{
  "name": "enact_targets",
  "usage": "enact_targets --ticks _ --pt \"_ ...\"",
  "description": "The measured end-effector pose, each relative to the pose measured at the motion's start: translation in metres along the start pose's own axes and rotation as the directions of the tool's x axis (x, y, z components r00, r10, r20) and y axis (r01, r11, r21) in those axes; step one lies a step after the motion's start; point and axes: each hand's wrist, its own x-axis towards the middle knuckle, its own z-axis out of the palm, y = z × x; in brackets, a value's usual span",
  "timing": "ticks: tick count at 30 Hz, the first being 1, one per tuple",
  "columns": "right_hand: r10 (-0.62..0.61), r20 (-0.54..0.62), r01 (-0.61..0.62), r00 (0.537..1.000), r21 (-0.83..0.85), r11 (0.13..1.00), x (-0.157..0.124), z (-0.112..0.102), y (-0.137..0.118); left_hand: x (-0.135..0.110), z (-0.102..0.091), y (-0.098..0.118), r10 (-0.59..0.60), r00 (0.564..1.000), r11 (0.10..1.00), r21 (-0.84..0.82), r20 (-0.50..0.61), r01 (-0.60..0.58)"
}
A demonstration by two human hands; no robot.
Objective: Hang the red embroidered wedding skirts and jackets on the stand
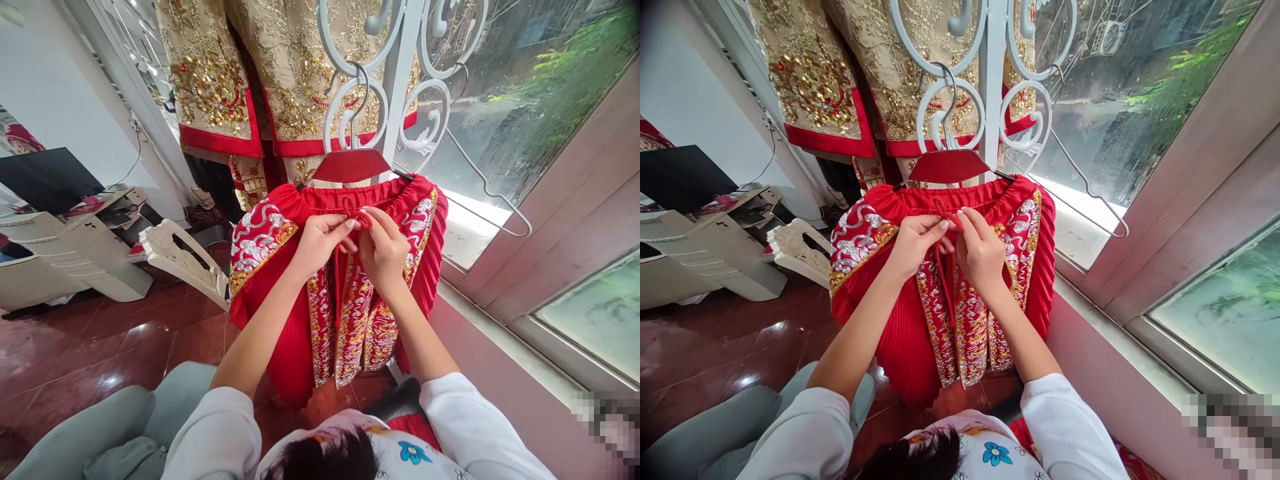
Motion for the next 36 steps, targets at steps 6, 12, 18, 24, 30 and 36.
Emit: enact_targets --ticks 6,12,18,24,30,36 --pt "0.026 -0.045 -0.024 0.999 0.044 0.999 -0.003 0.000 -0.001 0.003 -0.001 -0.008 0.072 0.991 0.997 0.029 -0.116 -0.069" --pt "0.215 0.153 -0.217 0.965 -0.007 0.976 0.001 -0.002 -0.008 0.001 0.000 -0.007 0.072 0.995 0.997 0.046 -0.068 -0.069" --pt "0.187 0.401 -0.336 0.897 0.342 0.878 0.019 -0.010 0.005 -0.001 -0.001 -0.001 0.068 0.997 0.994 0.088 -0.022 -0.066" --pt "0.246 0.470 -0.501 0.848 0.556 0.664 0.026 -0.010 0.013 0.001 -0.004 -0.005 0.033 0.999 0.999 -0.021 0.017 -0.033" --pt "0.392 0.600 -0.708 0.698 0.661 0.249 0.024 -0.016 0.012 -0.002 -0.006 -0.002 -0.008 0.999 0.985 -0.175 0.035 0.014" --pt "0.359 0.666 -0.737 0.654 0.668 0.101 0.026 -0.022 0.008 -0.005 -0.007 0.005 0.018 1.000 0.986 -0.168 0.026 -0.014"
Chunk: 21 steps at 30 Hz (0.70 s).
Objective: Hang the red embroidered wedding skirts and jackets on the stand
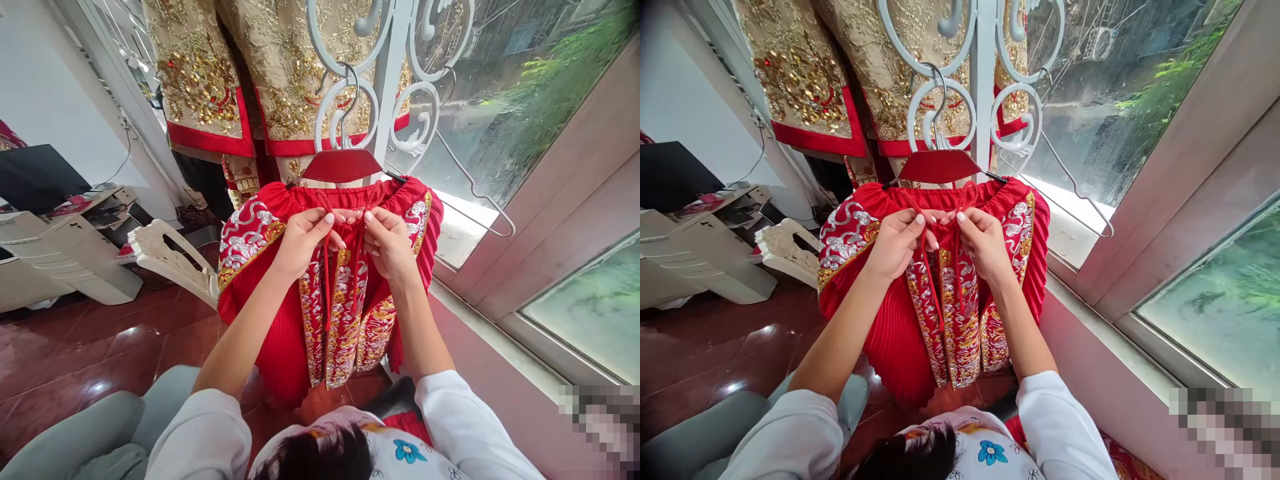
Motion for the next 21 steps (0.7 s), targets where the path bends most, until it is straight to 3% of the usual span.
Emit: enact_targets --ticks 5,9,12,15,18,21 --pt "-0.032 0.008 0.032 0.999 0.023 0.999 0.006 0.007 0.005 -0.001 -0.001 -0.001 0.004 1.000 0.999 0.052 0.014 -0.005" --pt "-0.034 0.053 0.033 0.998 0.014 0.999 0.005 0.008 0.003 0.000 -0.004 0.013 -0.055 0.995 0.997 0.062 0.085 0.049" --pt "-0.040 0.076 0.040 0.996 0.005 0.999 0.003 -0.001 -0.003 0.002 -0.015 0.029 -0.107 0.986 0.990 0.103 0.131 0.094" --pt "-0.035 0.026 0.036 0.999 -0.022 0.999 0.006 -0.013 -0.003 0.003 -0.030 0.035 -0.120 0.987 0.973 0.211 0.111 0.095" --pt "-0.028 -0.053 0.024 0.998 -0.076 0.997 0.016 -0.020 0.004 0.002 -0.034 0.026 -0.032 0.997 0.924 0.382 0.072 0.002" --pt "-0.147 -0.129 0.116 0.981 -0.220 0.968 0.026 -0.014 0.015 0.002 -0.025 0.012 0.138 0.990 0.811 0.573 0.003 -0.115"
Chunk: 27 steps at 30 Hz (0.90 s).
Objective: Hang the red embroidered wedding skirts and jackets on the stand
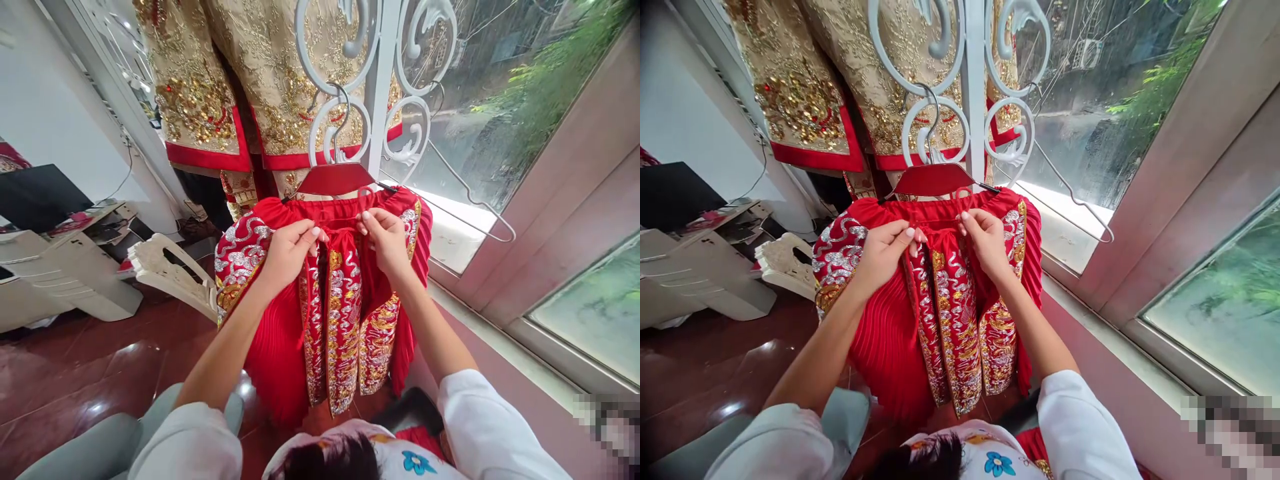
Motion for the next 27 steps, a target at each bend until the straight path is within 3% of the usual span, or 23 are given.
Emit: enact_targets --ticks 4,8,10,12,18,23,27 --pt "-0.245 -0.050 0.213 0.968 -0.348 0.913 0.001 0.019 0.008 0.004 0.017 -0.006 0.053 0.997 0.987 0.152 -0.049 -0.045" --pt "-0.369 0.167 0.398 0.914 -0.541 0.741 -0.003 0.026 0.003 0.009 0.017 -0.014 0.055 0.998 0.974 0.220 -0.016 -0.050" --pt "-0.340 0.266 0.430 0.902 -0.500 0.751 -0.004 0.026 -0.001 0.010 0.017 -0.016 0.062 0.998 0.958 0.283 -0.024 -0.053" --pt "-0.271 0.313 0.386 0.910 -0.404 0.829 -0.004 0.025 -0.005 0.010 0.017 -0.016 0.068 0.997 0.935 0.350 -0.033 -0.053" --pt "-0.102 0.141 0.118 0.985 -0.110 0.987 0.000 0.027 -0.001 0.009 0.019 -0.012 0.084 0.996 0.895 0.440 -0.006 -0.073" --pt "-0.012 0.116 -0.013 0.993 0.211 0.977 0.003 0.024 0.011 0.012 0.011 -0.010 -0.018 0.995 0.933 0.359 0.097 -0.018" --pt "-0.107 0.282 0.046 0.954 0.217 0.975 0.009 0.010 0.011 0.015 0.005 -0.007 0.070 0.980 0.952 0.281 0.188 -0.122"
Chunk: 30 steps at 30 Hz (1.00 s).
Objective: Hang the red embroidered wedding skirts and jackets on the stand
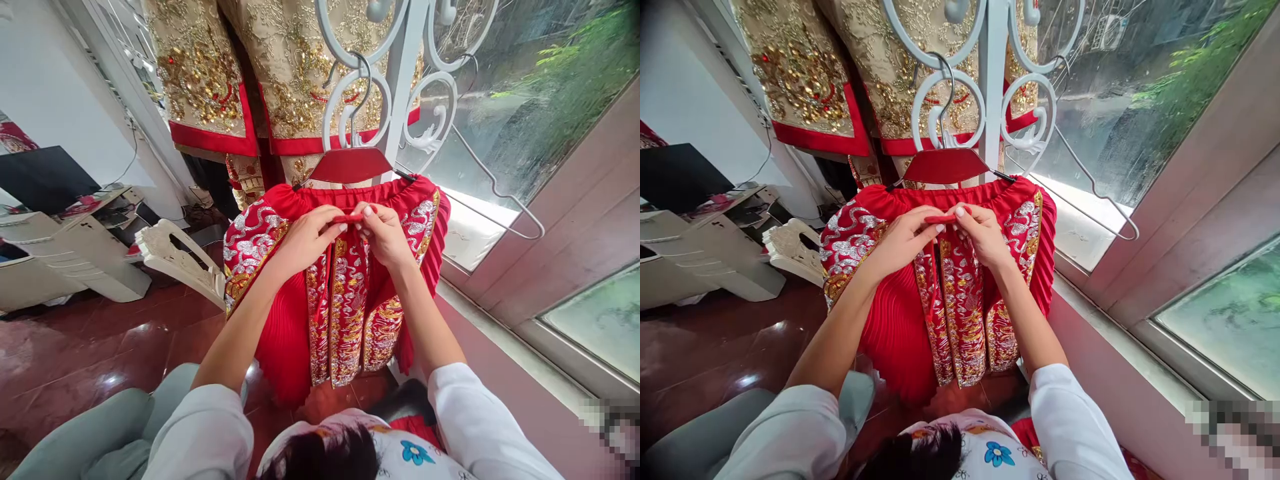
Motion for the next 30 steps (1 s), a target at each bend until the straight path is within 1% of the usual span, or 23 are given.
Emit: enact_targets --ticks 1,3,5,7,8,10,12,15,16,18,20,21,22,23,26,29,30 --pt "-0.031 0.080 0.036 0.996 -0.058 0.998 0.000 -0.004 -0.003 0.000 -0.001 0.000 0.017 1.000 1.000 -0.017 0.012 -0.017" --pt "-0.068 0.225 0.117 0.972 -0.212 0.970 0.001 -0.011 -0.011 0.001 -0.003 -0.001 -0.001 1.000 0.998 -0.060 0.024 0.002" --pt "-0.085 0.288 0.198 0.954 -0.387 0.900 0.001 -0.013 -0.019 0.001 -0.004 -0.002 -0.052 0.998 0.994 -0.095 0.022 0.054" --pt "-0.147 0.273 0.280 0.951 -0.552 0.786 0.000 -0.010 -0.022 0.000 -0.003 -0.002 -0.086 0.996 0.989 -0.118 0.015 0.087" --pt "-0.202 0.250 0.317 0.947 -0.622 0.716 -0.001 -0.008 -0.022 0.000 -0.003 -0.001 -0.099 0.995 0.986 -0.133 0.015 0.100" --pt "-0.334 0.199 0.367 0.921 -0.730 0.576 -0.004 -0.001 -0.016 0.000 -0.002 -0.001 -0.128 0.991 0.972 -0.194 0.022 0.130" --pt "-0.456 0.158 0.383 0.876 -0.803 0.458 -0.006 0.006 -0.006 0.000 -0.001 0.000 -0.172 0.985 0.943 -0.284 0.019 0.171" --pt "-0.593 0.143 0.372 0.792 -0.884 0.283 -0.008 0.013 0.010 0.001 0.000 0.001 -0.251 0.968 0.882 -0.411 0.006 0.231" --pt "-0.637 0.149 0.367 0.756 -0.903 0.225 -0.007 0.015 0.014 0.001 0.001 0.002 -0.269 0.963 0.865 -0.439 0.003 0.243" --pt "-0.725 0.179 0.375 0.664 -0.920 0.116 -0.006 0.015 0.023 0.002 0.001 0.003 -0.284 0.959 0.845 -0.473 -0.004 0.248" --pt "-0.785 0.220 0.389 0.580 -0.921 0.029 -0.005 0.014 0.030 0.002 0.001 0.004 -0.283 0.959 0.837 -0.491 -0.013 0.240" --pt "-0.801 0.236 0.395 0.550 -0.919 0.001 -0.004 0.013 0.032 0.002 0.002 0.005 -0.280 0.960 0.833 -0.503 -0.019 0.233" --pt "-0.809 0.245 0.400 0.534 -0.916 -0.013 -0.004 0.012 0.035 0.002 0.002 0.005 -0.278 0.960 0.825 -0.517 -0.023 0.227" --pt "-0.811 0.248 0.406 0.529 -0.914 -0.014 -0.004 0.010 0.036 0.002 0.003 0.004 -0.277 0.960 0.817 -0.534 -0.030 0.219" --pt "-0.812 0.240 0.428 0.532 -0.903 0.014 -0.003 0.006 0.037 0.001 0.007 0.001 -0.274 0.956 0.789 -0.592 -0.099 0.165" --pt "-0.814 0.218 0.450 0.538 -0.891 0.058 -0.003 0.003 0.033 -0.002 0.010 -0.001 -0.302 0.931 0.743 -0.662 -0.203 0.097" --pt "-0.814 0.209 0.461 0.542 -0.884 0.080 -0.003 0.002 0.031 -0.003 0.010 -0.001 -0.317 0.922 0.723 -0.686 -0.222 0.084"
